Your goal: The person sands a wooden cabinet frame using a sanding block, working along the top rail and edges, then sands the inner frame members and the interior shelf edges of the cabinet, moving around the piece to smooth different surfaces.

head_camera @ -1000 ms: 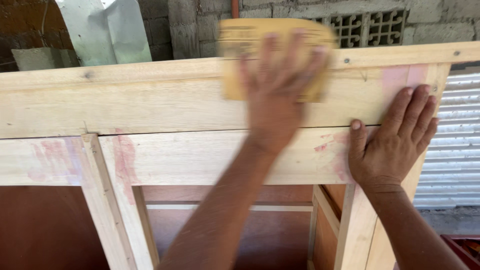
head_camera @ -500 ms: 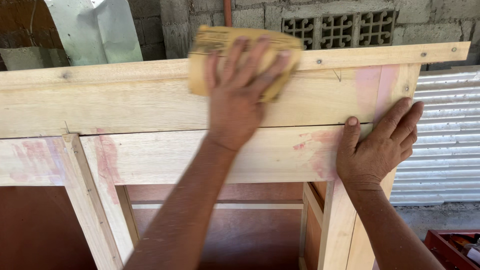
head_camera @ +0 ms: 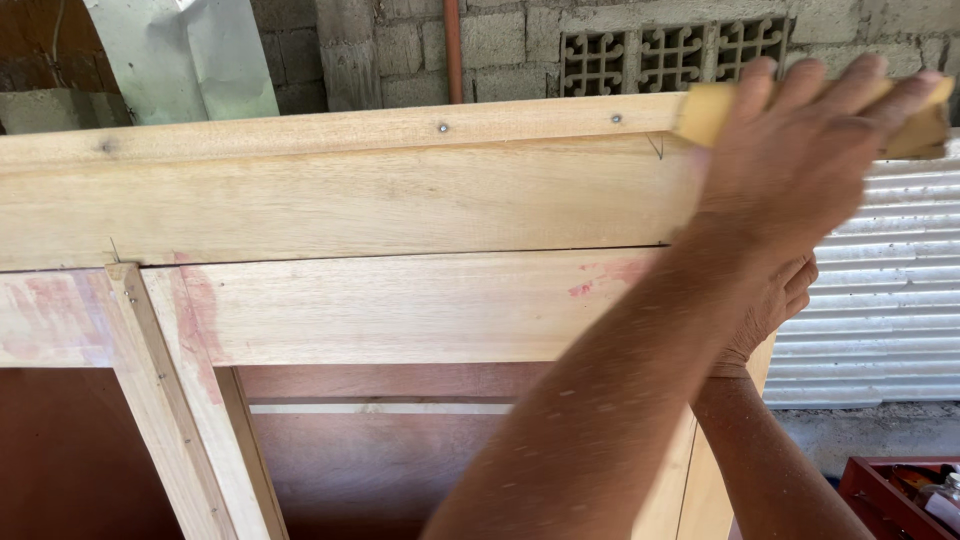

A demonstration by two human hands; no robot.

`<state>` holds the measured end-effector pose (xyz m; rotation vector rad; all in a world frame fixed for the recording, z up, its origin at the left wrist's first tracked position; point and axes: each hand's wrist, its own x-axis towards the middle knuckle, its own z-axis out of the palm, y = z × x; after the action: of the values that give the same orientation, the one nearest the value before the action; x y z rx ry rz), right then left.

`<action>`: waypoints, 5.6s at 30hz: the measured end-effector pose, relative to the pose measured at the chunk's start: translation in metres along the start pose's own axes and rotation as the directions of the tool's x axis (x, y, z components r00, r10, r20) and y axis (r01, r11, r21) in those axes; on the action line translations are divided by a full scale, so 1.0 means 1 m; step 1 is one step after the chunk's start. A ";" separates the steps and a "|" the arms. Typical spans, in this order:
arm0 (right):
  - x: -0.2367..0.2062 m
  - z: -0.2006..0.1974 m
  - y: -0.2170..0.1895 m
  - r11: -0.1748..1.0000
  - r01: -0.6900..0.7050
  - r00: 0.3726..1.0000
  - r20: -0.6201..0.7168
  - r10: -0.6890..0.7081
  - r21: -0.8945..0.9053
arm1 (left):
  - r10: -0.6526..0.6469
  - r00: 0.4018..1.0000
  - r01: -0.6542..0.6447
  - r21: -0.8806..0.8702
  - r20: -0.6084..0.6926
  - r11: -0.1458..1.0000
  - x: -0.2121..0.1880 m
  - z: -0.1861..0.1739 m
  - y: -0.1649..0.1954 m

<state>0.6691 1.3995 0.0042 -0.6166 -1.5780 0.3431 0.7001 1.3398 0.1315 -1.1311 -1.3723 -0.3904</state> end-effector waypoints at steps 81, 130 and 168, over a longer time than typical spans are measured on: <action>0.008 -0.036 -0.019 0.942 0.320 0.926 0.244 -0.288 -0.102 | -0.043 0.995 0.028 0.163 0.088 0.986 -0.016 -0.018 -0.010; 0.013 -0.030 0.007 0.856 0.517 0.848 -0.125 -0.516 -0.024 | 0.056 0.994 -0.036 0.197 -0.099 0.980 -0.072 -0.029 -0.095; 0.011 -0.034 0.002 0.865 0.502 0.857 -0.123 -0.501 -0.027 | 0.013 0.994 -0.047 0.306 0.112 0.951 -0.040 -0.030 -0.067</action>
<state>0.7032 1.4029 0.0160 -0.1961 -1.5498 -0.0856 0.6546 1.2695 0.1278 -0.9227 -1.4512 -0.0864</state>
